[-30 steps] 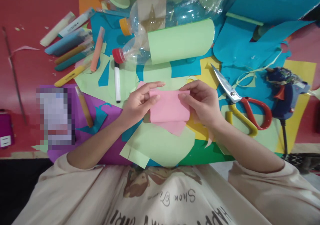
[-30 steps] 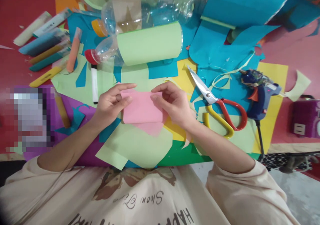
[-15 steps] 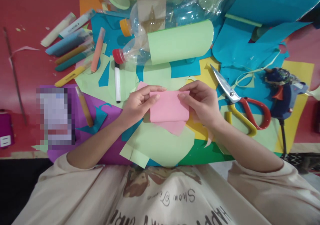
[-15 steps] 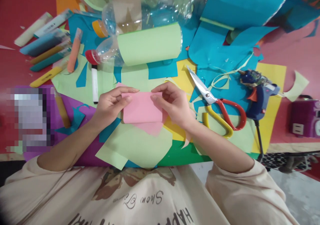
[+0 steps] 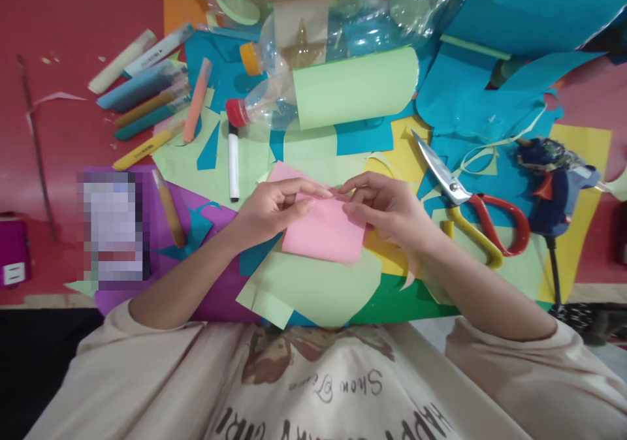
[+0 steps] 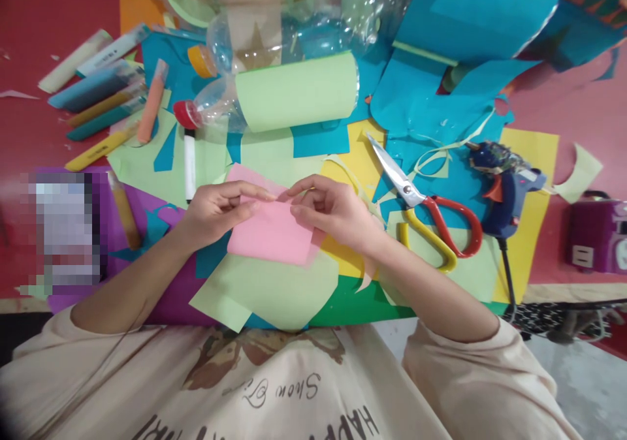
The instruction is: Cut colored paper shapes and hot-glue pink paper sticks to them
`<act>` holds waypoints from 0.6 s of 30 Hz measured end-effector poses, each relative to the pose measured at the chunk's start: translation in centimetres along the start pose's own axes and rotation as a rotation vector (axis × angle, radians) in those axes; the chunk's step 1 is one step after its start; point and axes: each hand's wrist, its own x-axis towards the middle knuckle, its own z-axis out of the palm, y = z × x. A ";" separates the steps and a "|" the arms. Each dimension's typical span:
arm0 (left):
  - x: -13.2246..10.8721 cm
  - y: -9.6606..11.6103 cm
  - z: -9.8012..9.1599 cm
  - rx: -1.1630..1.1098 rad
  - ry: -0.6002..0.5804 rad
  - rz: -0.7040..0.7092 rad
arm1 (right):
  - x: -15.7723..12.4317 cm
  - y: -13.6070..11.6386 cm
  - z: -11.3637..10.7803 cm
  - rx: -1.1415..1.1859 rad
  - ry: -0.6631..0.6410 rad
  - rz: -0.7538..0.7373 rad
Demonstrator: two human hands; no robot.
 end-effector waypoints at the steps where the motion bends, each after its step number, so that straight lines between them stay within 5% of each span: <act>1: 0.0 0.1 0.0 0.014 -0.035 0.003 | -0.1 -0.1 0.0 -0.036 -0.041 0.031; 8: -0.1 0.2 0.5 0.021 -0.131 -0.045 | -0.3 -0.3 0.4 -0.087 -0.183 -0.015; 18: 0.6 -0.2 -0.2 -0.162 0.008 -0.049 | 0.1 0.0 0.2 -0.032 0.310 -0.182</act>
